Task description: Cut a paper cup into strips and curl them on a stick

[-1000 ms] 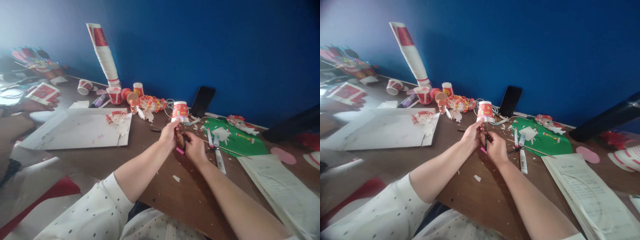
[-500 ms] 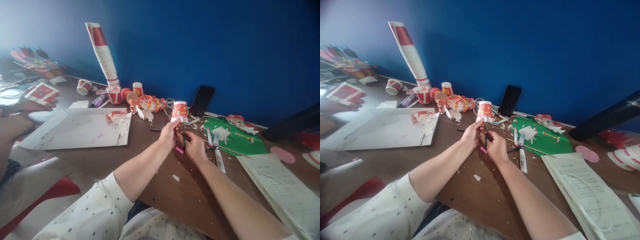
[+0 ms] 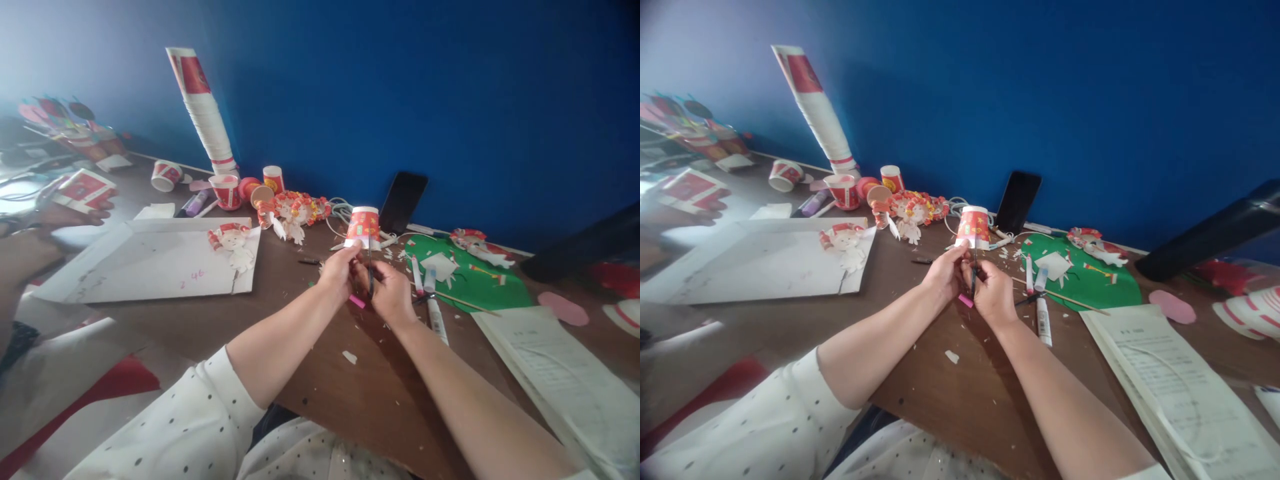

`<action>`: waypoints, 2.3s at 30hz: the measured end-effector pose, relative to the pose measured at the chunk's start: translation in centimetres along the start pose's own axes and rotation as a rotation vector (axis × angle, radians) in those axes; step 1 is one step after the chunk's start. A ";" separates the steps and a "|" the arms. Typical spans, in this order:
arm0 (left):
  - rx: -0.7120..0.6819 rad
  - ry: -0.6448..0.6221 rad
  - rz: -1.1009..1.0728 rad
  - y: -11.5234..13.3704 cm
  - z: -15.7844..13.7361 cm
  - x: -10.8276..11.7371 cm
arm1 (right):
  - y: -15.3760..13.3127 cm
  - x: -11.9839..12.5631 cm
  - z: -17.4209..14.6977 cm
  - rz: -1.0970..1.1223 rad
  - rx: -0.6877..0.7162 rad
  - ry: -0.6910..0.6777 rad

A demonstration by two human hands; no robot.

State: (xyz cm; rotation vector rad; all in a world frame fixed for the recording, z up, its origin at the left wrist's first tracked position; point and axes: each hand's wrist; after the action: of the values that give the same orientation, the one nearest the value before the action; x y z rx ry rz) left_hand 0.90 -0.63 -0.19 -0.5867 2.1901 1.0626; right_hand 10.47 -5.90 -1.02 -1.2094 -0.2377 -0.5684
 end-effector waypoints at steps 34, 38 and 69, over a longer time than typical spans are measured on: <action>-0.113 -0.090 0.087 -1.7 0.5 0.3 | -0.8 0.0 0.5 0.283 -0.173 0.101; -0.108 -0.101 0.097 -1.7 0.4 0.3 | -0.9 -0.1 0.4 0.252 -0.156 0.107; -0.014 -0.074 -0.097 -0.1 0.2 0.3 | -1.3 0.6 0.7 0.289 -0.231 0.123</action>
State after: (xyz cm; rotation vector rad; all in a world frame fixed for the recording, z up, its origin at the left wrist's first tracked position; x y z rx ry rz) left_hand 0.87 -0.54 -0.57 -0.6433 2.0705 1.0335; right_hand 10.36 -5.72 0.57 -1.3966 0.1101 -0.4227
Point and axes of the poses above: each hand's wrist, its own z-axis towards the middle knuckle, its own x-axis out of the back of the hand, y = z × x, and after that the axes turned 4 degrees about x, right-handed
